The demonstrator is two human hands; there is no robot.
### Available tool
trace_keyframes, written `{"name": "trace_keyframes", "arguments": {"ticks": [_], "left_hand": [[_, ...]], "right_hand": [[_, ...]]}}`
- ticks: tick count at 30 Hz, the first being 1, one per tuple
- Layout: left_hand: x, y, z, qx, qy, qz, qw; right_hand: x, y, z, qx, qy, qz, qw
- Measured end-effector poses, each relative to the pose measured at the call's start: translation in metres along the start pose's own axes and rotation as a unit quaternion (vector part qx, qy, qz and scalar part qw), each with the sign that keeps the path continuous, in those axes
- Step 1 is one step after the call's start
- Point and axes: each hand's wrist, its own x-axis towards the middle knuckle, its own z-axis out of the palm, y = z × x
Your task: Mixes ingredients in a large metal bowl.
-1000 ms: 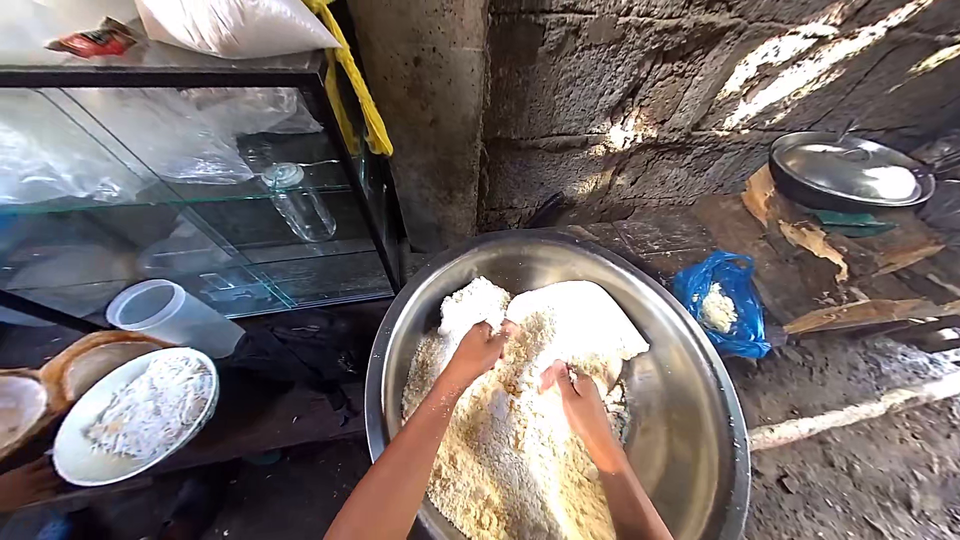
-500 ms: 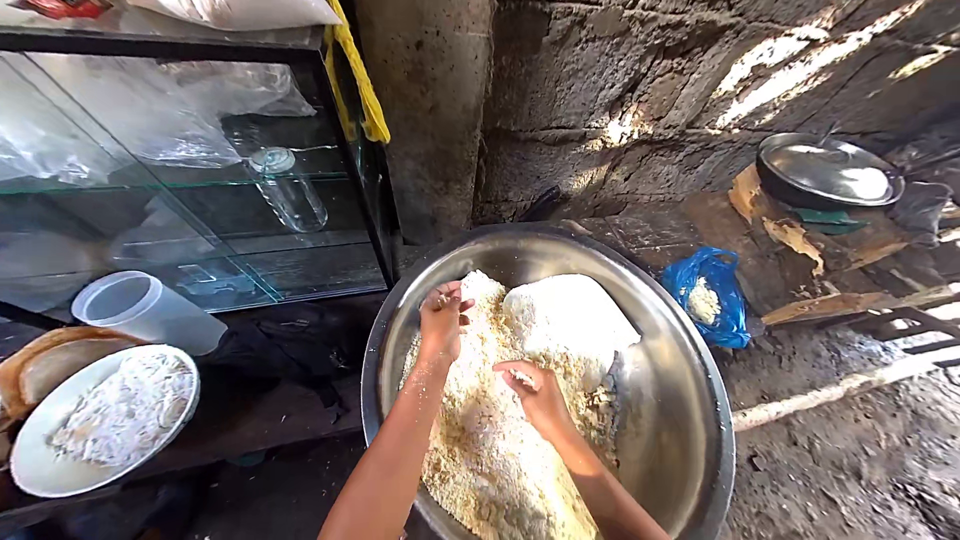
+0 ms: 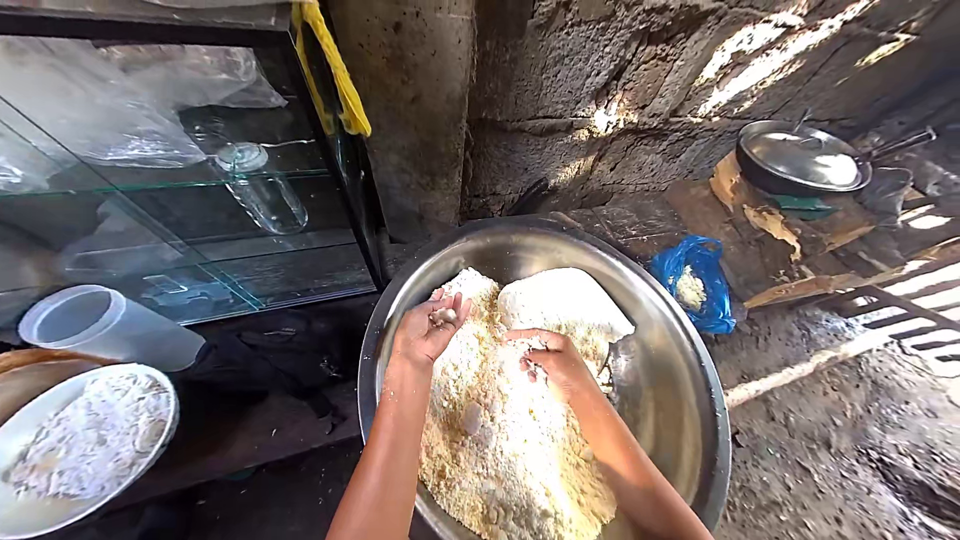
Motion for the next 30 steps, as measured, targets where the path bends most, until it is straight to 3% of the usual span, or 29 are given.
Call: {"name": "trace_keyframes", "arguments": {"ticks": [4,7,12,15,19,22,27,30], "left_hand": [[0.003,-0.006,-0.001,0.070,-0.054,0.105,0.991],[0.002,-0.015,0.002,0.097,-0.064,0.137,0.984],[0.005,-0.018,0.008,0.128,-0.069,0.138,0.980],[0.013,-0.019,0.003,0.138,-0.121,0.136,0.973],[0.013,-0.019,0.002,0.182,-0.154,0.116,0.964],[0.014,-0.023,0.002,0.230,-0.128,0.089,0.961],[0.017,-0.027,0.001,0.287,-0.096,0.076,0.950],[0.019,-0.023,-0.001,0.345,-0.081,0.095,0.930]], "right_hand": [[0.017,-0.013,0.011,-0.149,-0.001,0.028,0.988],[0.043,-0.016,0.022,-0.346,-0.052,0.057,0.935],[0.096,0.005,0.032,-0.523,-0.025,-0.099,0.846],[0.104,0.039,0.035,-0.566,-0.022,-0.145,0.811],[0.054,0.049,0.050,-0.532,-0.084,-0.106,0.836],[0.025,0.060,0.037,-0.403,-0.073,-0.172,0.896],[0.002,0.045,0.011,-0.263,0.061,-0.157,0.950],[-0.004,0.024,0.003,-0.050,0.149,-0.129,0.979]]}}
